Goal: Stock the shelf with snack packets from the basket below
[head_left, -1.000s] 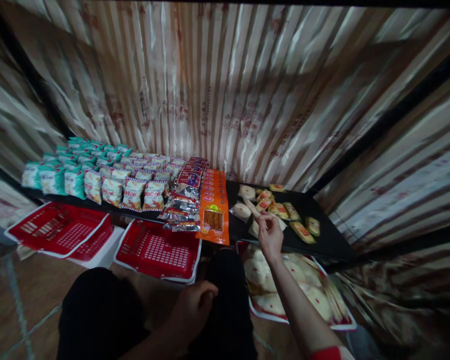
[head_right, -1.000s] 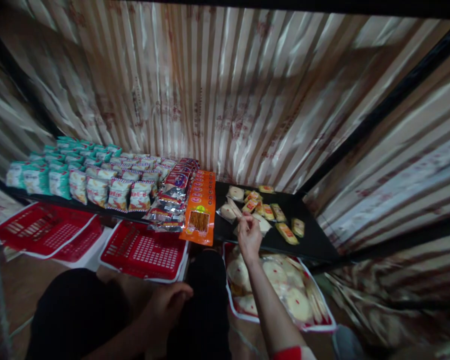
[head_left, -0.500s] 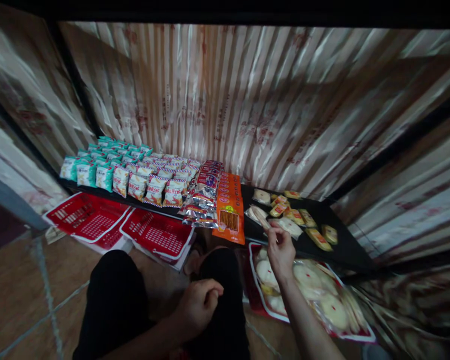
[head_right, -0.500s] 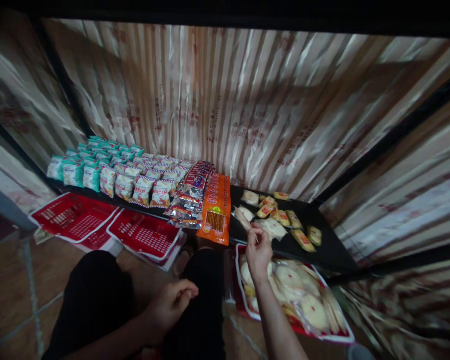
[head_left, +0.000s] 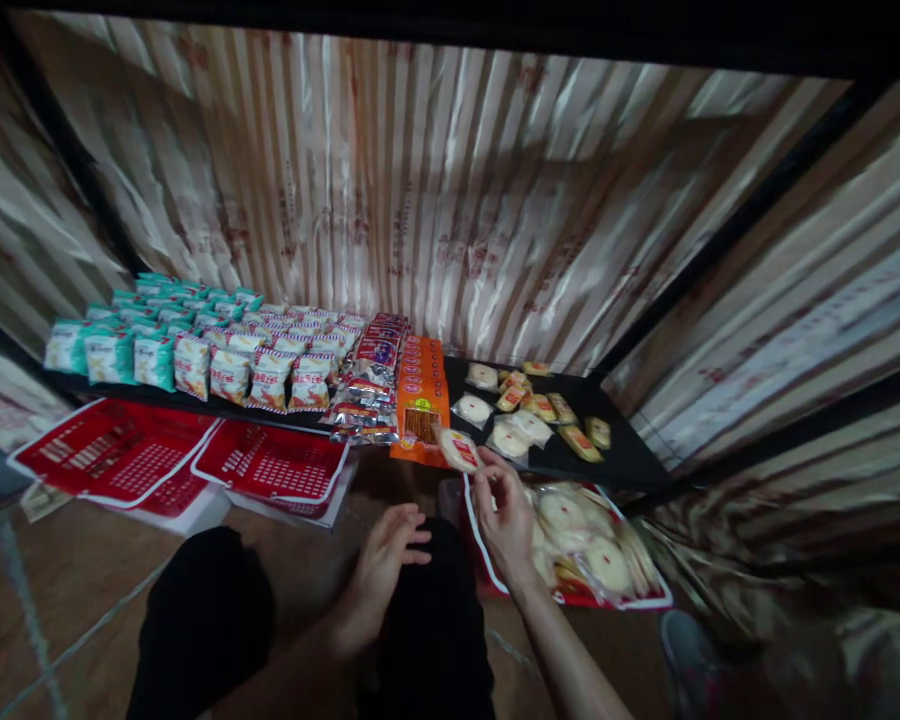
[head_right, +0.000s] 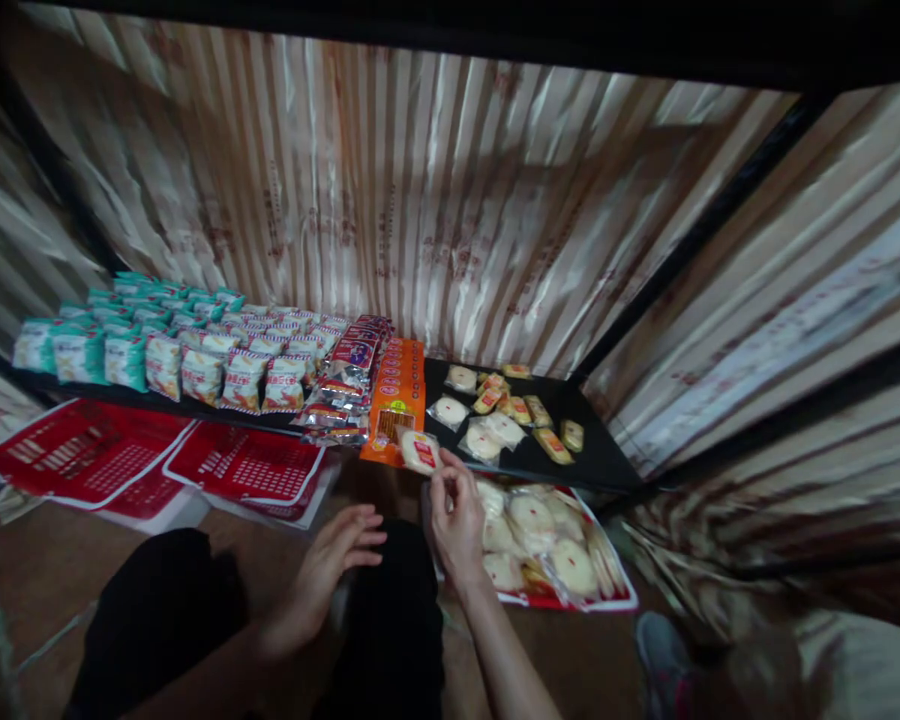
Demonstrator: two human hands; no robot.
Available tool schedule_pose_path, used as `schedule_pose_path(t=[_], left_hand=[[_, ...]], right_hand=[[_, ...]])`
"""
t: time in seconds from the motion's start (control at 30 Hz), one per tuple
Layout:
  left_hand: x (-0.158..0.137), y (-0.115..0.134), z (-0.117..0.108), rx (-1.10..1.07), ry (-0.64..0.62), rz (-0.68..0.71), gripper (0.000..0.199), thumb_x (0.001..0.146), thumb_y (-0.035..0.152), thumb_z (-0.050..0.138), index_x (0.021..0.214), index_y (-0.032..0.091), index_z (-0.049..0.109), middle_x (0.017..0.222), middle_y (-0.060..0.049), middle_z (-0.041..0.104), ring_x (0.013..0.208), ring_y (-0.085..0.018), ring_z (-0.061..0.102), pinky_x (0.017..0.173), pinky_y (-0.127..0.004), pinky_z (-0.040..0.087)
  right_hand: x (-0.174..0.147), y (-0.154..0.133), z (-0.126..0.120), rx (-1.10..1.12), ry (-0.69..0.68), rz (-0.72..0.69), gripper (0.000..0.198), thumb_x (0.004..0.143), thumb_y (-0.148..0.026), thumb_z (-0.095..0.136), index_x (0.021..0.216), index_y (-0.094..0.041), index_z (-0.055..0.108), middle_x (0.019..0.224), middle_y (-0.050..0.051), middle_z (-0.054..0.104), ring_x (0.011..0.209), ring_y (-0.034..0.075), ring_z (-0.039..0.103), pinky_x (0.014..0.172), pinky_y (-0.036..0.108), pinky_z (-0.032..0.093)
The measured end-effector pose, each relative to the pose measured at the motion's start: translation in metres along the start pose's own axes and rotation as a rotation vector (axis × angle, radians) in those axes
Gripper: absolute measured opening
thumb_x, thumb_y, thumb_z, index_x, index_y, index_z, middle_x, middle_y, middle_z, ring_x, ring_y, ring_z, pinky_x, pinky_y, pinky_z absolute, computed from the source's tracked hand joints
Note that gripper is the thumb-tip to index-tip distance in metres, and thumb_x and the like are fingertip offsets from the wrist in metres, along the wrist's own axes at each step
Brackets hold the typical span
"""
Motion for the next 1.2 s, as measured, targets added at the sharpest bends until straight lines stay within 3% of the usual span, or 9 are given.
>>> schedule_pose_path(t=[0.17, 0.33, 0.47, 0.57, 0.67, 0.8, 0.9, 1.03, 1.2], left_hand=[[0.001, -0.013, 0.018, -0.273, -0.009, -0.095, 0.049, 0.081, 0.045, 0.054, 0.115, 0.01, 0.051, 0.115, -0.021, 0.06, 0.097, -0.029, 0.063, 0.074, -0.038, 0.055], [-0.01, -0.017, 0.038, -0.292, -0.083, -0.038, 0.043, 0.078, 0.045, 0.061, 0.105, 0.012, 0.059, 0.103, -0.015, 0.067, 0.092, -0.027, 0.065, 0.069, -0.034, 0.054], [-0.019, -0.027, 0.036, -0.243, -0.028, -0.039, 0.039, 0.073, 0.038, 0.067, 0.101, 0.013, 0.062, 0.102, -0.012, 0.069, 0.087, -0.023, 0.066, 0.067, -0.029, 0.054], [-0.02, -0.028, 0.025, -0.221, 0.052, -0.03, 0.036, 0.067, 0.032, 0.07, 0.096, 0.011, 0.064, 0.093, -0.01, 0.07, 0.079, -0.019, 0.066, 0.063, -0.026, 0.053], [-0.017, -0.026, 0.011, -0.246, 0.145, -0.033, 0.029, 0.064, 0.028, 0.068, 0.088, 0.012, 0.065, 0.082, -0.007, 0.07, 0.073, -0.018, 0.065, 0.058, -0.023, 0.051], [-0.015, -0.024, -0.003, -0.284, 0.212, -0.068, 0.022, 0.065, 0.022, 0.065, 0.084, 0.012, 0.064, 0.079, -0.006, 0.07, 0.068, -0.016, 0.064, 0.054, -0.022, 0.05], [-0.012, -0.023, -0.011, -0.292, 0.221, -0.081, 0.021, 0.067, 0.021, 0.064, 0.086, 0.011, 0.063, 0.077, -0.005, 0.069, 0.064, -0.014, 0.063, 0.053, -0.022, 0.05], [-0.003, -0.031, -0.02, -0.281, 0.252, -0.093, 0.022, 0.064, 0.019, 0.066, 0.084, 0.012, 0.063, 0.074, -0.004, 0.068, 0.061, -0.014, 0.063, 0.051, -0.022, 0.05], [0.002, -0.049, -0.016, -0.226, 0.217, -0.111, 0.029, 0.063, 0.024, 0.068, 0.088, 0.011, 0.064, 0.075, -0.005, 0.068, 0.063, -0.015, 0.064, 0.052, -0.022, 0.049]], right_hand=[[-0.029, -0.03, -0.012, -0.062, -0.094, -0.146, 0.008, 0.089, -0.017, 0.046, 0.089, -0.02, 0.053, 0.112, 0.013, 0.061, 0.109, 0.021, 0.057, 0.088, 0.038, 0.048], [-0.058, -0.044, -0.018, -0.083, -0.256, -0.238, 0.011, 0.089, -0.012, 0.046, 0.09, -0.02, 0.053, 0.114, 0.013, 0.061, 0.113, 0.02, 0.056, 0.091, 0.036, 0.048], [-0.076, -0.046, -0.017, -0.063, -0.388, -0.236, 0.011, 0.089, -0.014, 0.046, 0.093, -0.02, 0.054, 0.116, 0.014, 0.061, 0.117, 0.02, 0.054, 0.093, 0.035, 0.049], [-0.081, -0.043, -0.016, -0.079, -0.394, -0.202, 0.013, 0.088, -0.018, 0.048, 0.099, -0.02, 0.054, 0.121, 0.014, 0.058, 0.118, 0.022, 0.053, 0.096, 0.039, 0.047], [-0.075, -0.026, -0.019, -0.105, -0.298, -0.11, 0.02, 0.088, -0.023, 0.047, 0.108, -0.019, 0.052, 0.12, 0.015, 0.059, 0.115, 0.022, 0.055, 0.094, 0.04, 0.048], [-0.066, 0.024, -0.017, -0.186, -0.283, 0.16, 0.025, 0.09, -0.032, 0.04, 0.1, -0.017, 0.058, 0.098, 0.011, 0.067, 0.09, 0.02, 0.065, 0.077, 0.032, 0.053], [-0.065, 0.051, -0.004, -0.349, -0.474, 0.268, 0.027, 0.09, -0.031, 0.038, 0.093, -0.018, 0.061, 0.091, 0.009, 0.069, 0.081, 0.019, 0.066, 0.075, 0.03, 0.051], [-0.074, 0.076, 0.016, -0.702, -0.85, 0.325, 0.027, 0.088, -0.025, 0.044, 0.109, -0.017, 0.06, 0.11, 0.011, 0.066, 0.097, 0.02, 0.064, 0.082, 0.029, 0.047], [-0.09, 0.105, 0.021, -0.927, -1.016, 0.457, 0.033, 0.087, -0.028, 0.05, 0.116, -0.012, 0.057, 0.106, 0.019, 0.067, 0.099, 0.028, 0.064, 0.08, 0.036, 0.048]])
Point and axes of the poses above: each hand's wrist, its own x-axis towards the middle knuckle, its own z-axis out of the palm, y = z × x, the point moved 8 cm from there along x, towards the middle knuckle
